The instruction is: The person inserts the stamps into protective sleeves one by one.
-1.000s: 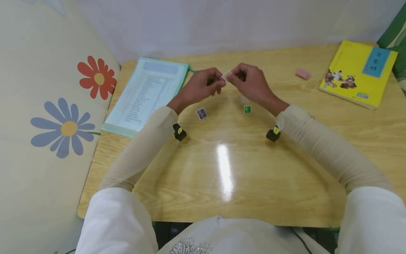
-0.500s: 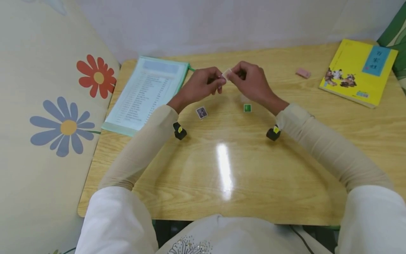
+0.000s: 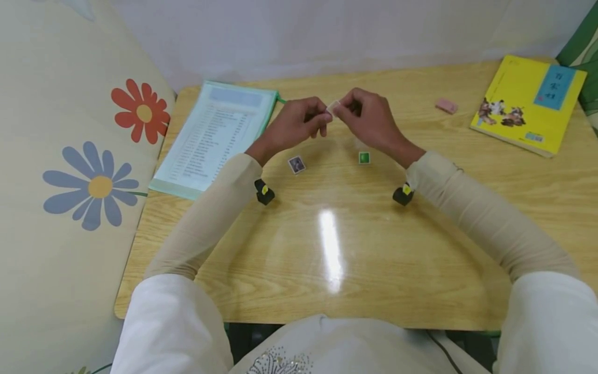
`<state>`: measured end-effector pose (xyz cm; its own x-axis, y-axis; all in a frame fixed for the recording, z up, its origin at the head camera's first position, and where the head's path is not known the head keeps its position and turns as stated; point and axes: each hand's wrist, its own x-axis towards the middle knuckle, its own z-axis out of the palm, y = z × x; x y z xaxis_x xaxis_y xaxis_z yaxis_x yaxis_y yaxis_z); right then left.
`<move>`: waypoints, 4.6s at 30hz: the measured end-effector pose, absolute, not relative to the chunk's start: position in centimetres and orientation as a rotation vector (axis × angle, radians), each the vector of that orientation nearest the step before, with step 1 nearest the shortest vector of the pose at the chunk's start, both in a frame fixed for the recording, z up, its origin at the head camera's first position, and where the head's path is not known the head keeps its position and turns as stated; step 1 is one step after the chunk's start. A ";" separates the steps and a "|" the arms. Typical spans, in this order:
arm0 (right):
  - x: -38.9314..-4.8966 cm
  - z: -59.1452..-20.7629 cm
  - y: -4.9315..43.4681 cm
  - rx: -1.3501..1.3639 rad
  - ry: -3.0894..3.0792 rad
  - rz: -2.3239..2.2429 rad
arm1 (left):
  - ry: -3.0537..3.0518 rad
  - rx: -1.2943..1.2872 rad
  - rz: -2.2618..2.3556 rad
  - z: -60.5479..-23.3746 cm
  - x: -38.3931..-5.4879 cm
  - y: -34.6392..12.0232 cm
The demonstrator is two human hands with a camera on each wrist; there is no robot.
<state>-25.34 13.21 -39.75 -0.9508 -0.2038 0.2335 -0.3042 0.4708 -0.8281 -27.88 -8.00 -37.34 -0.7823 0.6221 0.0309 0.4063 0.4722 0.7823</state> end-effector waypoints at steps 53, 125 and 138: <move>-25.8 -39.7 13.2 0.308 -2.559 1.827 | 2.488 0.877 1.228 -38.8 -29.1 -8.2; -25.3 -39.7 12.7 0.452 -2.478 1.703 | 2.431 0.824 1.300 -35.9 -26.7 -7.5; -25.1 -39.6 12.9 0.410 -2.523 1.655 | 2.443 0.830 1.285 -36.5 -27.1 -7.6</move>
